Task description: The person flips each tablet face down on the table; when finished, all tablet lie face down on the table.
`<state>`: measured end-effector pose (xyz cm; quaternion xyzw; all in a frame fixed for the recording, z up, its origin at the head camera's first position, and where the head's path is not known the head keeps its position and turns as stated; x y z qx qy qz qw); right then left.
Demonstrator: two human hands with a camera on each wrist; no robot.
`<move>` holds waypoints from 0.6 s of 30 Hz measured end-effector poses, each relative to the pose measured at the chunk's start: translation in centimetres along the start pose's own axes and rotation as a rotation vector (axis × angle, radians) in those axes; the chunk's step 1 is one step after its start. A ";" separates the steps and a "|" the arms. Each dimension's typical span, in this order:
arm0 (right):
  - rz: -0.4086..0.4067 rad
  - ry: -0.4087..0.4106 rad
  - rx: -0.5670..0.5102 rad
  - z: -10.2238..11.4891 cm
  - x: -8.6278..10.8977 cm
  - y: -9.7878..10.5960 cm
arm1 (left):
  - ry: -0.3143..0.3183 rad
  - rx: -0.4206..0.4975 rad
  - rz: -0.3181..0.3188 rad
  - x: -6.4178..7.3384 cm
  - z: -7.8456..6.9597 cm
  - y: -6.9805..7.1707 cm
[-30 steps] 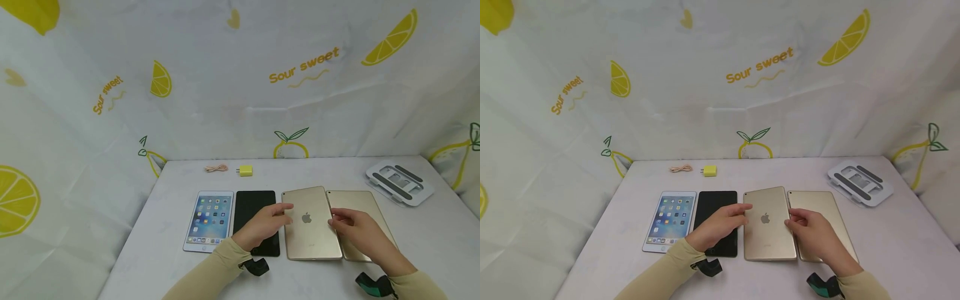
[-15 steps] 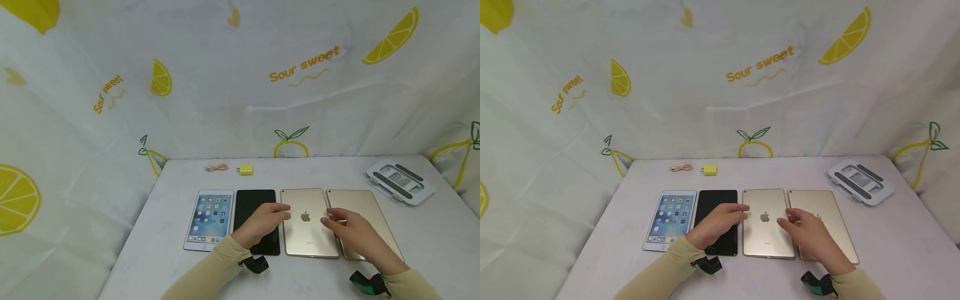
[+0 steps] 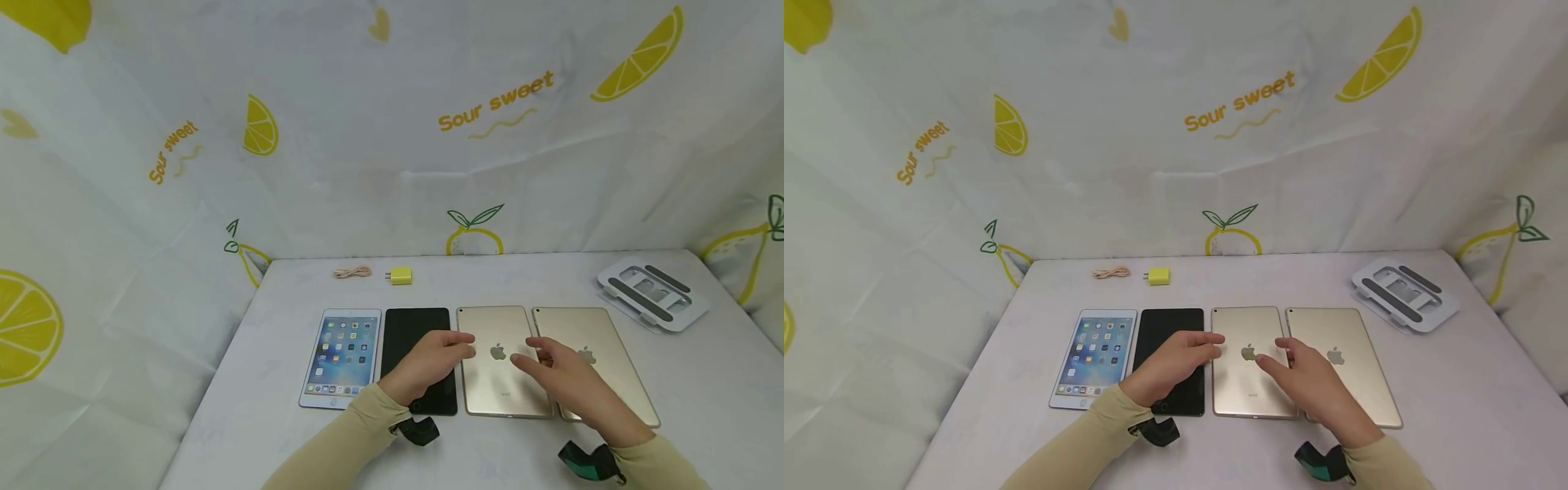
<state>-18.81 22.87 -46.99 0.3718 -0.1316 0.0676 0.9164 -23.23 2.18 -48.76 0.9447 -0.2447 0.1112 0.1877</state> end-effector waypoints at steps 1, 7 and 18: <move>0.003 -0.003 -0.002 0.0 0.0 0.0 | -0.001 0.001 0.001 0.1 0.0 0.0; 0.005 -0.016 -0.001 -0.1 0.1 -0.1 | -0.002 0.010 0.011 0.2 -0.2 -0.1; -0.034 -0.022 0.019 -0.3 0.2 -0.3 | 0.012 0.050 0.026 0.1 -0.2 -0.5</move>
Point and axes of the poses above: each hand's wrist, its own x-axis away from the middle knuckle, its own y-axis out of the back of the hand, z = x × y, the point moved 8 cm from there along -x, towards the middle knuckle, and after that the axes turned 1 degree about -x, right-handed, at the moved point
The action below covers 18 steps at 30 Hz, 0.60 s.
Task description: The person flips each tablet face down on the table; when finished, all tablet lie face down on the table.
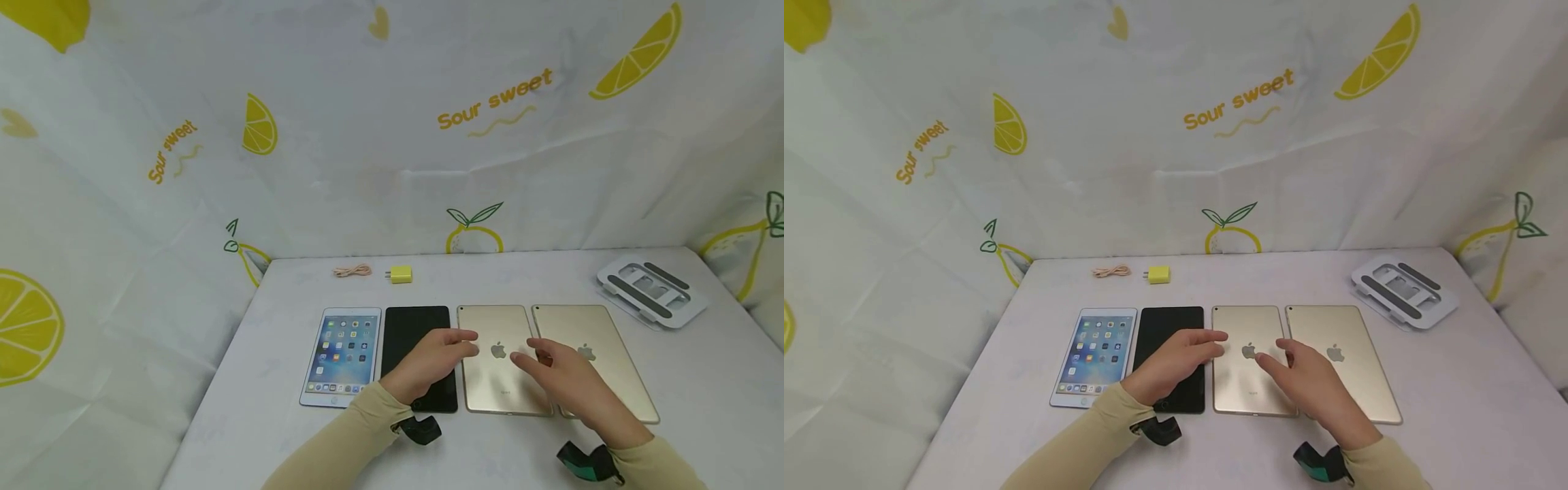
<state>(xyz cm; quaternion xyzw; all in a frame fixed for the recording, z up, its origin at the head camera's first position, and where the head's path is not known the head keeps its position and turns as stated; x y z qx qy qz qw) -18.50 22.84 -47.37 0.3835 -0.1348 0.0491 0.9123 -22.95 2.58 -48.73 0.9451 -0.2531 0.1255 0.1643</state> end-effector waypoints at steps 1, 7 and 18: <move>0.000 0.005 0.003 0.1 -0.1 -0.1 | 0.005 0.002 -0.005 0.0 0.1 0.1; -0.014 0.018 0.060 0.6 -0.4 0.1 | -0.018 -0.013 -0.006 -0.2 -0.2 0.9; 0.061 0.147 -0.001 7.9 -2.0 -3.4 | 0.011 -0.227 -0.236 3.4 1.3 10.1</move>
Point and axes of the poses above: each hand's wrist, its own x-axis away from the middle knuckle, its own y-axis out of the back of the hand, z = x × y, the point moved 8 cm from there along -x, towards the middle knuckle, and after that the axes turned 1 degree about -x, right-handed, at the moved point
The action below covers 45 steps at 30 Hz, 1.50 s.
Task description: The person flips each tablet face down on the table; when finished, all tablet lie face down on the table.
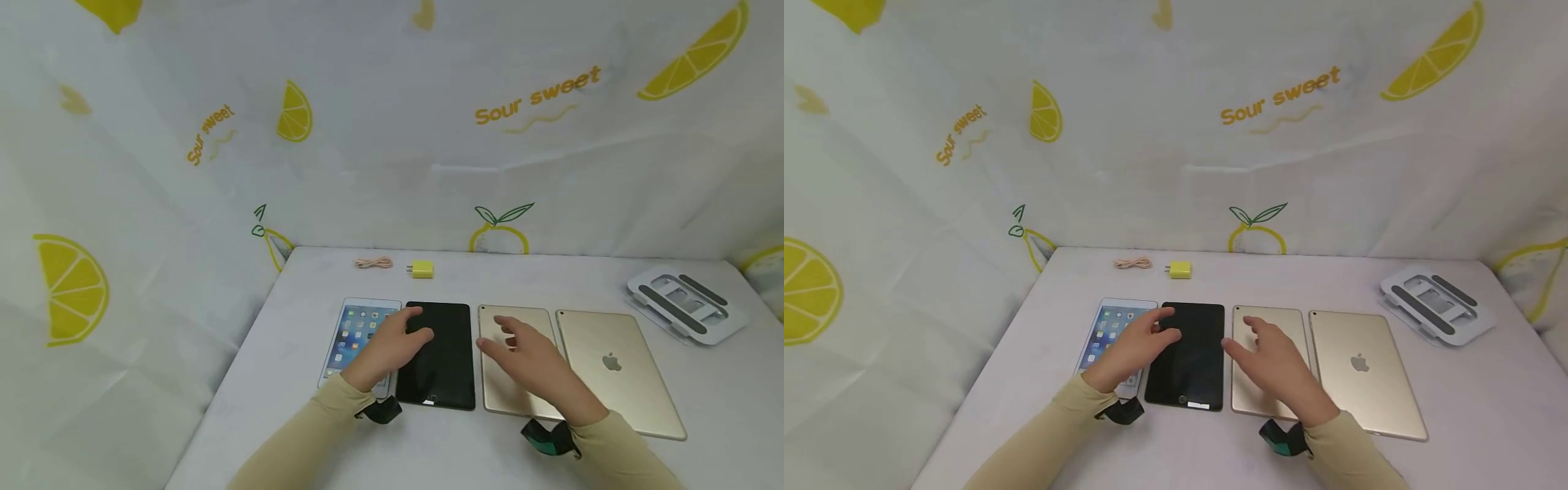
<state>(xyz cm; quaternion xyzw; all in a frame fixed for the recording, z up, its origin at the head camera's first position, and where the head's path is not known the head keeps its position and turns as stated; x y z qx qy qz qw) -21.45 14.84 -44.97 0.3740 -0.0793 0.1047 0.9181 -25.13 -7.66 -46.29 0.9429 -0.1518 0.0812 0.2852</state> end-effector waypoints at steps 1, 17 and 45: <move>0.023 0.006 -0.002 0.7 -0.4 -0.7 | 0.011 -0.015 -0.003 0.1 0.3 0.3; 0.084 0.027 0.018 3.2 -2.4 -5.0 | 0.064 -0.043 0.043 0.6 1.8 -0.1; 0.074 0.008 -0.040 3.1 -2.1 -4.9 | 0.005 0.159 0.012 0.6 1.0 2.5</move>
Point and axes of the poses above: each hand's wrist, its own x-axis away from the middle knuckle, its own y-axis out of the back of the hand, z = x × y, the point moved 8 cm from there along -x, towards the middle knuckle, and after that the axes turned 1 degree about -x, right-handed, at the moved point
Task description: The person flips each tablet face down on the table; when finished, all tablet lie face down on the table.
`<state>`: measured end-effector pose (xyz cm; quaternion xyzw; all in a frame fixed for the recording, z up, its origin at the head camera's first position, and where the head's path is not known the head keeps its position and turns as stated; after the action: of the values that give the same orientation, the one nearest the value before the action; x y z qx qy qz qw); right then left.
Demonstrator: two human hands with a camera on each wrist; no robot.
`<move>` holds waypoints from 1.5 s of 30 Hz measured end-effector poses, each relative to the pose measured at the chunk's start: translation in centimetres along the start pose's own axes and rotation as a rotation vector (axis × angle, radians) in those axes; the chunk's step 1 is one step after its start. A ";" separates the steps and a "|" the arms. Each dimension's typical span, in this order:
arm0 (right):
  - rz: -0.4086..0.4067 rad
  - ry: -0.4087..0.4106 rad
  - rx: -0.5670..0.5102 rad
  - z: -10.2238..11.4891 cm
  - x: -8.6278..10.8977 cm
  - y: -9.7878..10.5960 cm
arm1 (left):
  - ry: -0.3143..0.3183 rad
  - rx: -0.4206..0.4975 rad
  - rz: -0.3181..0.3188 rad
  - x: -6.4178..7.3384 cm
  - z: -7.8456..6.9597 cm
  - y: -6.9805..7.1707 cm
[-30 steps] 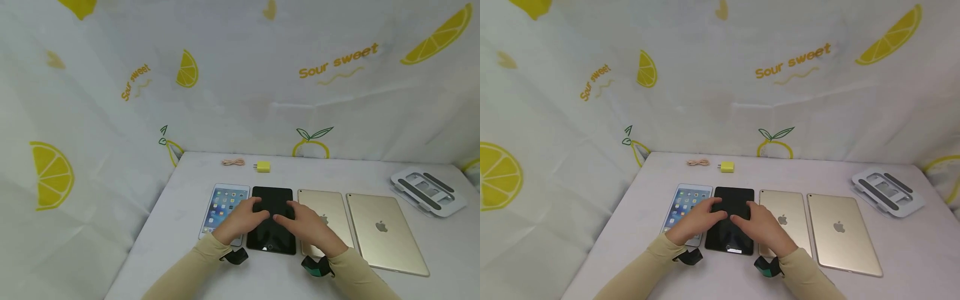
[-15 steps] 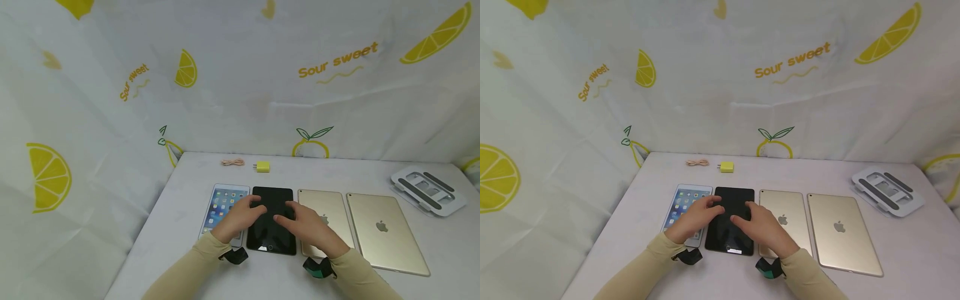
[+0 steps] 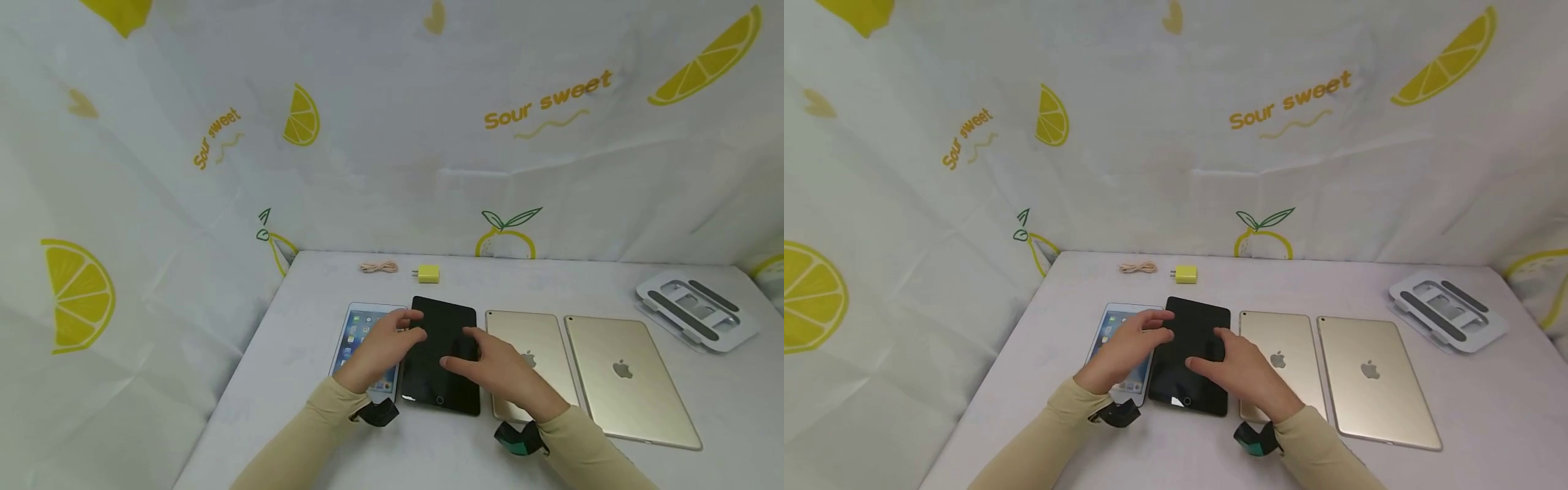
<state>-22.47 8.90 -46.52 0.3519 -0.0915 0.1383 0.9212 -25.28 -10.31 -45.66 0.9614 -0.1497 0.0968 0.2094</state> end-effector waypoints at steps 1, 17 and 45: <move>0.000 -0.003 -0.003 0.0 0.0 0.0 | 0.000 0.007 0.006 0.0 -0.1 0.0; 0.010 -0.010 -0.030 -0.3 -0.1 -0.5 | 0.021 0.043 0.033 0.0 -0.2 0.6; 0.026 -0.014 -0.071 0.1 -0.2 -1.1 | 0.046 -0.025 0.050 0.0 -0.6 1.4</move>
<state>-22.28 7.97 -47.15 0.3186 -0.1076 0.1443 0.9306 -25.85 -11.26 -44.61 0.9522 -0.1702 0.1224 0.2223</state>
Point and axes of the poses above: each hand's wrist, its own x-axis away from the middle knuckle, its own y-axis out of the back of the hand, z = x × y, the point moved 8 cm from there along -x, towards the middle knuckle, and after that the axes turned 1 degree about -x, right-handed, at the moved point
